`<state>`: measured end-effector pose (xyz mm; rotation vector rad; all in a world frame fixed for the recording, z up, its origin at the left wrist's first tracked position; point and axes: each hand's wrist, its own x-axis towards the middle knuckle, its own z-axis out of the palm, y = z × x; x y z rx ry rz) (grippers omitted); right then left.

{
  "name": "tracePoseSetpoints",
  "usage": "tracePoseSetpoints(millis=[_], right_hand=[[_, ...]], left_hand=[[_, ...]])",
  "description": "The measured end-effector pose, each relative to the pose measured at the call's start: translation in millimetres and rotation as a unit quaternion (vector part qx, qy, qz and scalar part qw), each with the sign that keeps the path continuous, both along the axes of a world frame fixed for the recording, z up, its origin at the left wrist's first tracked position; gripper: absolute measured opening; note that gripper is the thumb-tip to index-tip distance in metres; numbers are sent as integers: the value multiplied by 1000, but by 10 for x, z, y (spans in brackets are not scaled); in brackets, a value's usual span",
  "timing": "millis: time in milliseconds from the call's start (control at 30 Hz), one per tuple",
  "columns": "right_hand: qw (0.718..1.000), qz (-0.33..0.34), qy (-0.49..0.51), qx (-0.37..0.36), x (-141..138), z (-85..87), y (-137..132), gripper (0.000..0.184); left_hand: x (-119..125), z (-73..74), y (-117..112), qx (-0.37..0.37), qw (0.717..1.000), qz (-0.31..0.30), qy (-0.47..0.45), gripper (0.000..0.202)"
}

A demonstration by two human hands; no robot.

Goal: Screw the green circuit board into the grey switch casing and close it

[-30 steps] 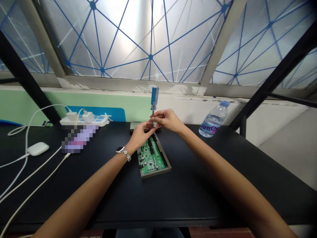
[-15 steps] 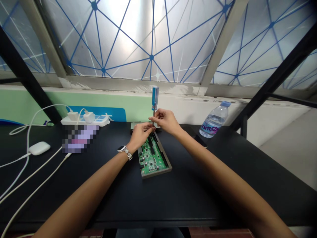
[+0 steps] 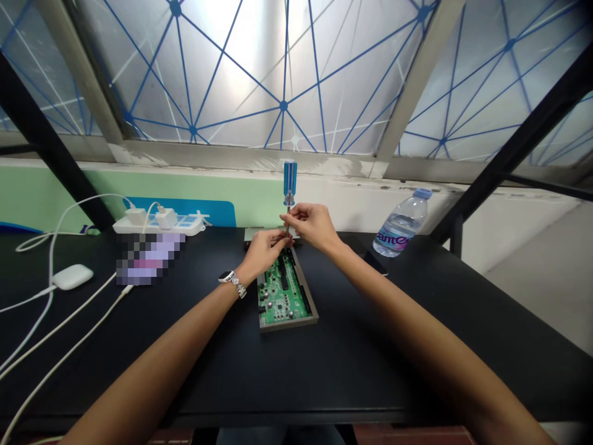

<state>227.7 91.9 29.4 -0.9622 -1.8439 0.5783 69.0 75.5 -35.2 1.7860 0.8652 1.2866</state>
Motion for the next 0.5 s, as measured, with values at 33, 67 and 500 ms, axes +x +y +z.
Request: tracePoseSetpoints(millis=[33, 67, 500], right_hand=[[1000, 10, 6, -6, 4, 14, -1, 29], [1000, 24, 14, -14, 12, 35, -2, 29], [984, 139, 75, -82, 157, 217, 49, 38]], left_hand=[[1, 3, -4, 1, 1000, 0, 4, 21], [2, 4, -8, 2, 1000, 1, 7, 21], [-23, -60, 37, 1, 1000, -9, 5, 22]])
